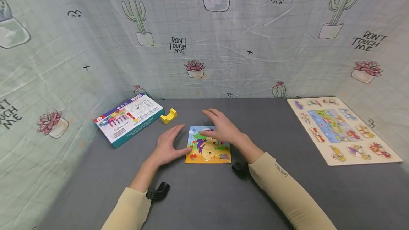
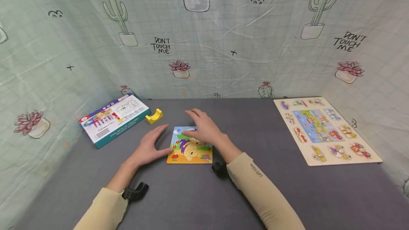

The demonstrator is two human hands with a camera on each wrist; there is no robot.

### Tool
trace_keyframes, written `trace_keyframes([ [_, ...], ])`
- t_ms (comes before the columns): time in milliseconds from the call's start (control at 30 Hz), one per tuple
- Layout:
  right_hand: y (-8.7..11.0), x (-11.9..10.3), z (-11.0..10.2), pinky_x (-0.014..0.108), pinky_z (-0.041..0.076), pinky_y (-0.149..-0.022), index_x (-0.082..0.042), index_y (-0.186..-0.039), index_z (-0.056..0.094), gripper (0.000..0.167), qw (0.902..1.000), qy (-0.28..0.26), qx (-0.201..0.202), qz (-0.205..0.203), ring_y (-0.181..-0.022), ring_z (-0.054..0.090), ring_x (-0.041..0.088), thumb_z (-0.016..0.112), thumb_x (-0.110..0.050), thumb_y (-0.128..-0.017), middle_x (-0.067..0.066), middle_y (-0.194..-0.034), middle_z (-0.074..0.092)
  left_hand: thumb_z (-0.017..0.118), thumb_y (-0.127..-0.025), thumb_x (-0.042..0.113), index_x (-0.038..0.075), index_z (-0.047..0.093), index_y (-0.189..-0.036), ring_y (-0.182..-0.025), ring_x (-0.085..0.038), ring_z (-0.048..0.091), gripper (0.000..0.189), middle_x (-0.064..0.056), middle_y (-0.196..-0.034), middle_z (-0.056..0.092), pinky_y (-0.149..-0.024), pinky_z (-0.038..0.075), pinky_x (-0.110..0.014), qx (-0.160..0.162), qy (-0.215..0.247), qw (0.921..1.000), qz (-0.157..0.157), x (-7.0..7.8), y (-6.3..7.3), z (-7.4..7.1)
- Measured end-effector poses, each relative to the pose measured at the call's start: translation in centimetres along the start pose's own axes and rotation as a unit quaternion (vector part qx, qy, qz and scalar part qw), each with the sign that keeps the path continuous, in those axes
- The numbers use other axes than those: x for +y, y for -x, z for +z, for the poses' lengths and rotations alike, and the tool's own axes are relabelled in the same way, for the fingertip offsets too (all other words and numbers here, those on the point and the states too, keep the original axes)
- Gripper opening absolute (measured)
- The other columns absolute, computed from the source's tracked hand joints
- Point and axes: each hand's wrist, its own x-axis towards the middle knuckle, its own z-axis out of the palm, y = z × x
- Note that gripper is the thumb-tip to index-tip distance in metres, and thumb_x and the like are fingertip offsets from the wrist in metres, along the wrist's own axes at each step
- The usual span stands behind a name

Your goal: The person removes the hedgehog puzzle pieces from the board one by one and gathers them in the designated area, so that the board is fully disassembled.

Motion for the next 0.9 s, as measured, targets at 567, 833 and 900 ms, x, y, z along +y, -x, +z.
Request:
trace_keyframes([
  [567,-1.9,-1.6,1.8,0.043,0.043,-0.106,-0.006,-0.147,0.05,0.068,0.9947,0.008,-0.098,0.031,-0.13,0.049,0.027,0.076,-0.036,-0.092,0.011,-0.141,0.052,0.075,-0.085,0.055,0.02,0.05,-0.151,-0.149,-0.045,0.013,0.079,-0.002,-0.158,0.041,-0.112,0.0,-0.069,-0.065,-0.023,0.9976,0.002,0.3,0.5,-0.2],
  [833,-2.2,-1.7,2.5,0.042,0.043,-0.104,-0.008,-0.138,0.059,0.058,0.9911,0.052,-0.109,0.056,-0.124,0.048,0.026,0.075,-0.04,-0.092,0.008,-0.135,0.053,0.075,-0.086,0.055,0.021,0.05,-0.151,-0.149,-0.045,0.013,0.078,-0.004,-0.157,0.043,-0.112,0.0,-0.07,-0.065,-0.025,0.9975,-0.002,0.4,0.5,-0.1],
  [900,-2.2,-1.9,2.6,0.042,0.043,-0.103,-0.009,-0.135,0.061,0.055,0.9906,0.057,-0.108,0.061,-0.124,0.047,0.027,0.075,-0.04,-0.092,0.009,-0.135,0.053,0.074,-0.086,0.055,0.02,0.051,-0.151,-0.149,-0.046,0.013,0.078,-0.005,-0.157,0.043,-0.112,0.001,-0.07,-0.065,-0.025,0.9976,0.0,0.4,0.5,-0.1],
])
